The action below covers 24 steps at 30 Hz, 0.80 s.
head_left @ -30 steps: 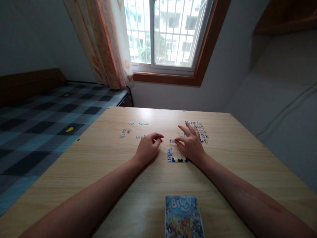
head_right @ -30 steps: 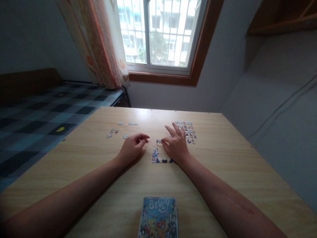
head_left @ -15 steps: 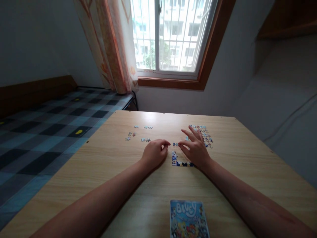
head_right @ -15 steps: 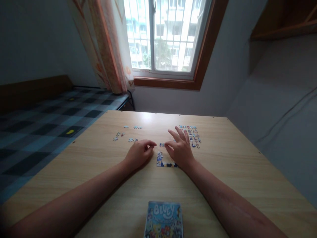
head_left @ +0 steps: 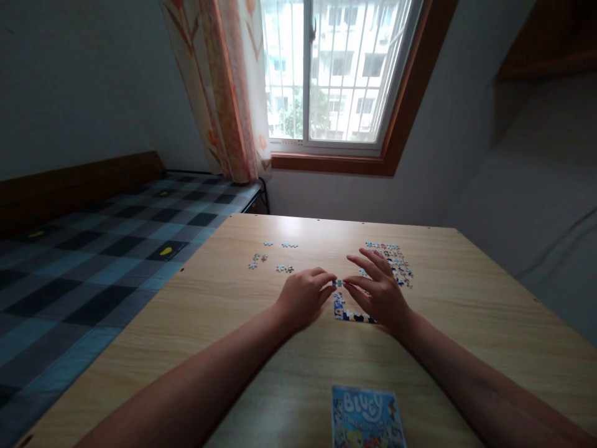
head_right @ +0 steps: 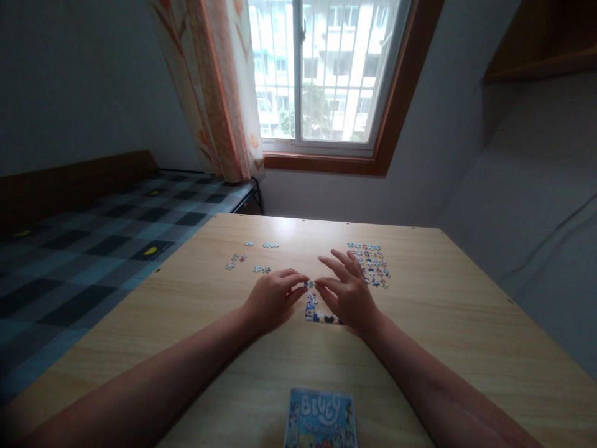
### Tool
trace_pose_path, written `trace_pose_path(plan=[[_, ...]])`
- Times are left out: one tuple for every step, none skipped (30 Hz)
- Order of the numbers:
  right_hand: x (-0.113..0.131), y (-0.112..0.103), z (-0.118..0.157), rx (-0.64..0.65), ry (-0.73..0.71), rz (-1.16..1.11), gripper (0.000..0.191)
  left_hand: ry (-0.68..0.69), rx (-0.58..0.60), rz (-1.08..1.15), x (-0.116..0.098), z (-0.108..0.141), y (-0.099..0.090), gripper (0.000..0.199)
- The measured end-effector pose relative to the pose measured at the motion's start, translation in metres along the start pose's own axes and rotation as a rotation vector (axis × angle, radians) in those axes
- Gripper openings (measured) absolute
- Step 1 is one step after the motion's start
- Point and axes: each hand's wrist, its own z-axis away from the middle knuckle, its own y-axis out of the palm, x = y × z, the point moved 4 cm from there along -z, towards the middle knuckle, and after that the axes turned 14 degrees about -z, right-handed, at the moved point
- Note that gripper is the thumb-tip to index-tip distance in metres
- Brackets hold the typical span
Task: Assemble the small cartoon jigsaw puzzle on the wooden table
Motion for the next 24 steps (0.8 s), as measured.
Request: trace_pose_path(plan=[[-0.001,0.0,0.0,-0.002,0.007,0.001,0.007,-0.009,0.009,-0.027,0.003,-0.001,-0.001,0.019],[-0.002,0.0,0.0,-0.005,0.014,0.003,0.009,-0.031,0.018,-0.058,0.007,-0.002,-0.002,0.02],[-0.003,0.0,0.001,-0.012,0.023,0.005,0.011,-0.065,0.025,-0.093,0.013,-0.003,-0.003,0.02],[-0.004,-0.001,0.001,-0.024,0.03,0.006,0.011,-0.106,0.029,-0.131,0.021,-0.004,-0.005,0.021],[-0.005,-0.002,0.001,-0.04,0.036,0.007,0.012,-0.155,0.028,-0.169,0.031,-0.005,-0.007,0.022],[-0.006,-0.003,0.001,-0.058,0.041,0.009,0.013,-0.208,0.024,-0.209,0.041,-0.006,-0.009,0.023],[-0.007,-0.005,0.001,-0.078,0.046,0.01,0.014,-0.257,0.022,-0.248,0.053,-0.008,-0.012,0.024],[-0.008,-0.006,0.001,-0.097,0.051,0.012,0.016,-0.314,0.016,-0.286,0.064,-0.008,-0.014,0.024],[-0.009,-0.007,0.001,-0.114,0.056,0.015,0.017,-0.361,0.015,-0.329,0.075,-0.008,-0.017,0.025],[-0.01,-0.008,0.001,-0.127,0.06,0.018,0.019,-0.401,0.014,-0.375,0.086,-0.008,-0.019,0.025],[-0.011,-0.01,0.002,-0.139,0.062,0.021,0.02,-0.438,0.005,-0.416,0.094,-0.008,-0.021,0.025],[-0.011,-0.011,0.001,-0.149,0.065,0.025,0.021,-0.47,-0.002,-0.448,0.102,-0.007,-0.022,0.024],[-0.012,-0.012,0.001,-0.156,0.067,0.029,0.021,-0.495,-0.008,-0.47,0.108,-0.006,-0.023,0.024],[-0.012,-0.013,0.001,-0.161,0.069,0.033,0.022,-0.517,-0.011,-0.48,0.112,-0.005,-0.024,0.024],[-0.013,-0.015,0.001,-0.165,0.07,0.037,0.022,-0.531,-0.009,-0.48,0.115,-0.005,-0.024,0.024],[-0.014,-0.016,0.001,-0.169,0.069,0.039,0.022,-0.539,-0.004,-0.474,0.117,-0.004,-0.023,0.024],[-0.015,-0.017,0.001,-0.173,0.07,0.04,0.022,-0.544,0.001,-0.463,0.118,-0.004,-0.023,0.024],[-0.016,-0.018,0.002,-0.177,0.071,0.042,0.022,-0.548,0.004,-0.451,0.119,-0.003,-0.022,0.024],[-0.017,-0.019,0.002,-0.181,0.074,0.044,0.022,-0.551,0.006,-0.438,0.119,-0.003,-0.021,0.024],[-0.019,-0.02,0.002,-0.186,0.079,0.045,0.022,-0.553,0.006,-0.427,0.12,-0.003,-0.021,0.024],[-0.02,-0.02,0.003,-0.189,0.085,0.047,0.022,-0.555,0.005,-0.417,0.121,-0.003,-0.02,0.024],[-0.021,-0.021,0.003,-0.19,0.091,0.049,0.022,-0.557,0.006,-0.408,0.122,-0.002,-0.019,0.023],[-0.022,-0.021,0.004,-0.189,0.097,0.049,0.022,-0.556,0.01,-0.399,0.123,-0.001,-0.017,0.023],[-0.023,-0.02,0.004,-0.187,0.103,0.048,0.022,-0.552,0.016,-0.389,0.125,-0.001,-0.015,0.023]])
